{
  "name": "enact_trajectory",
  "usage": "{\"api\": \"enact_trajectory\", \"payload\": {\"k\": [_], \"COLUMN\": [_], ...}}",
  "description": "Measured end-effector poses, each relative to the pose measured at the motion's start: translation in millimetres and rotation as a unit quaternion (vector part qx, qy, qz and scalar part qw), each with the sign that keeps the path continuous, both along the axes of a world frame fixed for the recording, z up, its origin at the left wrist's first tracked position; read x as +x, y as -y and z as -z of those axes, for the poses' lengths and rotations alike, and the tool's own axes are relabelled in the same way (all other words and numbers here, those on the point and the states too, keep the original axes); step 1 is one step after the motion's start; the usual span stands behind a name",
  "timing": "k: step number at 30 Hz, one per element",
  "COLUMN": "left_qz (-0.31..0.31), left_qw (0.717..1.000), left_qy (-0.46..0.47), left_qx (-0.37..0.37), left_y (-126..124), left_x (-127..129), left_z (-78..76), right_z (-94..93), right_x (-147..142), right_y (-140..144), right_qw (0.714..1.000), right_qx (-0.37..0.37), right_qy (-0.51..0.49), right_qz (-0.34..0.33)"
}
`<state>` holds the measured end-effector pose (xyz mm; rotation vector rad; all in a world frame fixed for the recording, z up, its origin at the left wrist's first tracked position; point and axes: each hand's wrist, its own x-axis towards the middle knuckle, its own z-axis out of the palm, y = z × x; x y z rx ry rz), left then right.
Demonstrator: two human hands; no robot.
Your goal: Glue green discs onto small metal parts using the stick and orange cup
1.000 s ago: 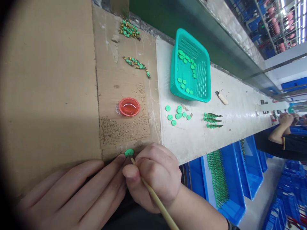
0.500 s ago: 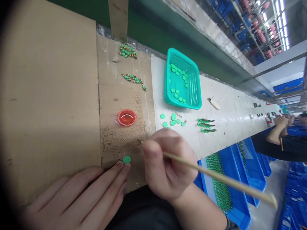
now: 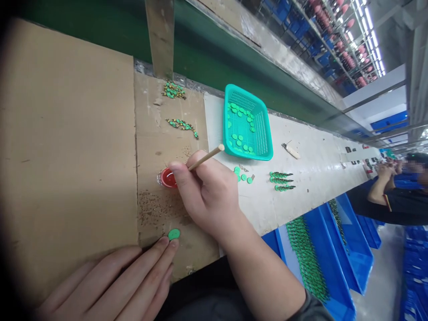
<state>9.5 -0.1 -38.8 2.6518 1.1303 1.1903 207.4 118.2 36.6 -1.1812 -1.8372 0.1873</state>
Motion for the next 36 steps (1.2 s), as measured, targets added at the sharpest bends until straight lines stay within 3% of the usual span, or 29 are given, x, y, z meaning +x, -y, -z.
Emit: {"api": "enact_trajectory", "payload": {"k": [25,31,36], "left_qz": [0.013,0.020,0.037], "left_qw": [1.000,1.000,0.999], "left_qy": [-0.006,-0.010,-0.025], "left_qx": [0.001,-0.018,-0.031], "left_y": [-1,-1,0], "left_x": [-2,-2,-4], "left_z": [-4.4,-11.6,-14.3], "right_z": [-2.0,-8.3,4.5], "right_x": [-2,4,4], "right_y": [4,46,90], "right_qw": [1.000,0.998,0.997], "right_qx": [-0.003,0.006,-0.003], "right_qy": [-0.020,-0.054,-0.067], "right_qz": [0.005,-0.013,-0.042]}}
